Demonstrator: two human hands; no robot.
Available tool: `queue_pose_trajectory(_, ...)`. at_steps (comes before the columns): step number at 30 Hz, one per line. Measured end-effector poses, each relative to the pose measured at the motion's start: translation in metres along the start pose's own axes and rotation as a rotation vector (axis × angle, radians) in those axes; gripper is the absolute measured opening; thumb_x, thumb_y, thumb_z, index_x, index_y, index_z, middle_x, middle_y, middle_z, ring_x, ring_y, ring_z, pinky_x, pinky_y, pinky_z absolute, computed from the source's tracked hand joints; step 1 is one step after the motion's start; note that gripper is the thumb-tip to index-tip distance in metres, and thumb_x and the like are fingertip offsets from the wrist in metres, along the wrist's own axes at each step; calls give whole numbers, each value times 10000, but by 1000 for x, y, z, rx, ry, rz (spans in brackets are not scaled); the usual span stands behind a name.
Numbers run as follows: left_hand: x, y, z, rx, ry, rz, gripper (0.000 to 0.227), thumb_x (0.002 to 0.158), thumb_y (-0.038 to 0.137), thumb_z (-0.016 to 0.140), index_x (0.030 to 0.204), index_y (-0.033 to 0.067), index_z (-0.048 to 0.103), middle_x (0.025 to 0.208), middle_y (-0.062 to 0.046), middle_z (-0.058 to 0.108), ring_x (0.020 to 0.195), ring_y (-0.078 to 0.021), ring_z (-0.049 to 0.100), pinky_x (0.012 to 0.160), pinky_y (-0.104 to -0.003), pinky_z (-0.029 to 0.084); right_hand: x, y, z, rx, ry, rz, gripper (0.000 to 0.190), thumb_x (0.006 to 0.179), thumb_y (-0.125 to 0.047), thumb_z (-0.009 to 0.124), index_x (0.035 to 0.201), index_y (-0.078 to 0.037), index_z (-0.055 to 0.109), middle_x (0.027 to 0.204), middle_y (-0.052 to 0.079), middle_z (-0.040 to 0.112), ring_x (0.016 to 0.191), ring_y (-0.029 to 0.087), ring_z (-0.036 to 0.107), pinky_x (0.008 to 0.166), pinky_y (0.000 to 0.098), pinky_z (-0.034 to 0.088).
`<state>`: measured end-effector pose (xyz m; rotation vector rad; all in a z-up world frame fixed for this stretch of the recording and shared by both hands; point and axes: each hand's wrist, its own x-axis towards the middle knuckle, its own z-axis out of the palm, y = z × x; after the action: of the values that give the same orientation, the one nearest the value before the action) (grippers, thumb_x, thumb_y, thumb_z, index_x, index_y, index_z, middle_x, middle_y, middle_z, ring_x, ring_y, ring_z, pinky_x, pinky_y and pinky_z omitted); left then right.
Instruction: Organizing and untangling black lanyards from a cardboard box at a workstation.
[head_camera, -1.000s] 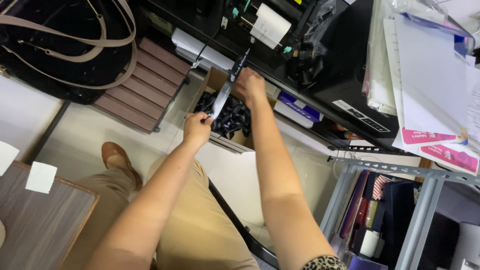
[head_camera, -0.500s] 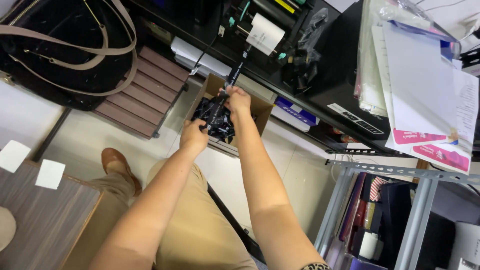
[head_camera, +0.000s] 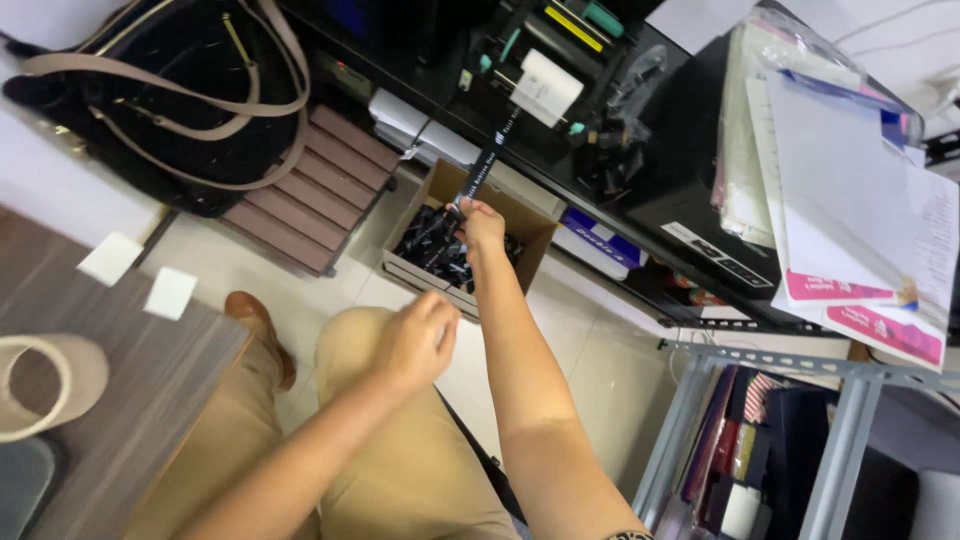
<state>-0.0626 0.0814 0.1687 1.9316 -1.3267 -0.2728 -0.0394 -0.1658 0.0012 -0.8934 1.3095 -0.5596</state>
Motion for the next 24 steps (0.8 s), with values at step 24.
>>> queue_pose_trajectory(24,-46,9,-27,-145,32,18,65,827,134,702,805,184,666,698,-42,628,703,-296,681,652,-412,547,-21,45,-6,-111,-23,52,130,893,-238,770,937,-135,705,916,92,648,824,244,625,746,453,618)
